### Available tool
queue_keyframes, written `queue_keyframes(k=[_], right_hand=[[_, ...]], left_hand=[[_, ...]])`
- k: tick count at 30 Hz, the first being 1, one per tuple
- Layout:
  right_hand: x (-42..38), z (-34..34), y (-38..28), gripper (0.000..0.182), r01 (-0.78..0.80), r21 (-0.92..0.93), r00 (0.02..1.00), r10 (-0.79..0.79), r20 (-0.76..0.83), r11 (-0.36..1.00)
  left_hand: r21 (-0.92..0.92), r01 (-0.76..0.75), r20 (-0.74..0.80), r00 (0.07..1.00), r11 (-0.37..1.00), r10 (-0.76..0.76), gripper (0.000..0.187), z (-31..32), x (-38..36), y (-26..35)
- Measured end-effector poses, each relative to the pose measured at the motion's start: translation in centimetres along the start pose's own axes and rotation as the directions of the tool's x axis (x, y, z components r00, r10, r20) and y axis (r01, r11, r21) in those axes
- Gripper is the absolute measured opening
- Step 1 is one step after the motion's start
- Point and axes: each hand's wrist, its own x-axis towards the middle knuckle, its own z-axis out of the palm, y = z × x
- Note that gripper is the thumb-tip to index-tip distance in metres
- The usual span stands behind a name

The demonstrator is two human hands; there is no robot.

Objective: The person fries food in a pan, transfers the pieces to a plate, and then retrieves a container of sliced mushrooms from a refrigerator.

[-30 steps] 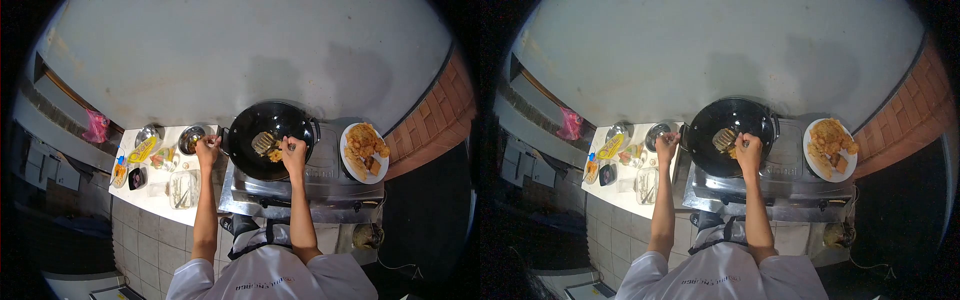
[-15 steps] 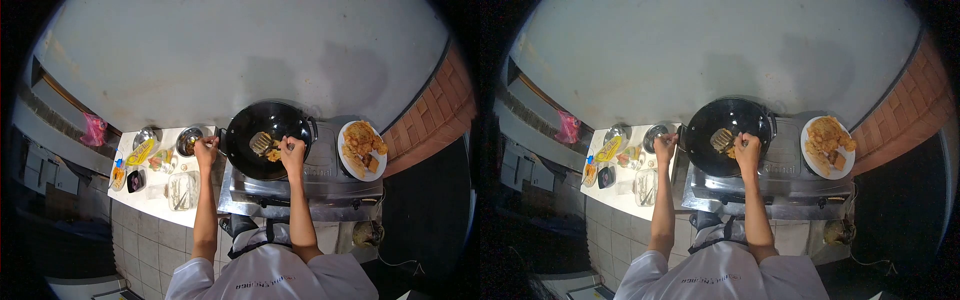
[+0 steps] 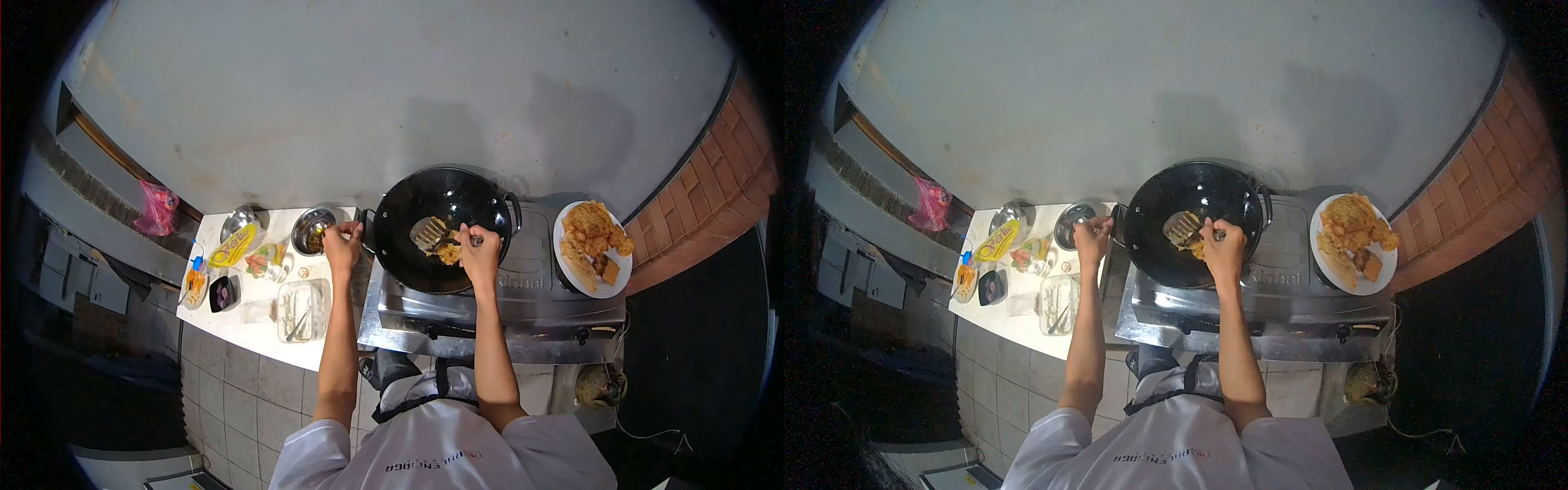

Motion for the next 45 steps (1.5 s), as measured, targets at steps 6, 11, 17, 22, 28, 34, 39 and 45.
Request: queue_keyframes(k=[6,11,17,22,28,34,39,45], right_hand=[[0.1,-0.2,-0.5,0.025,0.096,0.017,0.985,-0.093,-0.145,0.995],[0.2,-1.4,-1.2,0.025,0.09,0.051,0.987,-0.082,-0.141,0.995],[0.2,-1.2,-1.6,0.029,0.164,-0.026,0.975,-0.166,-0.148,0.986],[-0.3,-0.9,-2.6,0.029,0.182,-0.092,0.972,-0.193,-0.133,0.979],[0.0,-0.3,-1.5,0.028,0.153,-0.103,0.974,-0.167,-0.15,0.983],[0.1,-0.2,-1.0,0.029,0.159,-0.071,0.973,-0.168,-0.156,0.985],[0.0,-0.1,-0.8,0.029,0.169,-0.06,0.971,-0.177,-0.162,0.984],[-0.1,-0.2,-1.2,0.028,0.158,-0.089,0.971,-0.171,-0.167,0.983]], left_hand=[[-0.007,-0.021,0.004,1.0,1.0,0.021,0.018,0.1,0.1,-0.3],[0.006,-0.031,0.005,1.0,0.999,0.031,0.018,0.0,0.0,0.0],[0.003,-0.067,-0.002,0.998,0.998,0.067,0.019,0.2,0.2,-0.6],[-0.014,-0.014,0.014,1.0,1.0,0.014,0.02,0.2,0.3,-0.5],[0.005,-0.035,0.006,0.999,0.999,0.035,0.019,0.1,0.2,-0.3],[-0.026,-0.051,-0.008,0.999,0.998,0.051,0.018,0.0,0.0,0.0],[-0.034,-0.068,-0.002,0.998,0.997,0.068,0.018,-0.3,-0.2,0.6],[-0.057,-0.048,0.005,0.999,0.997,0.048,0.016,-0.1,-0.1,0.4]])
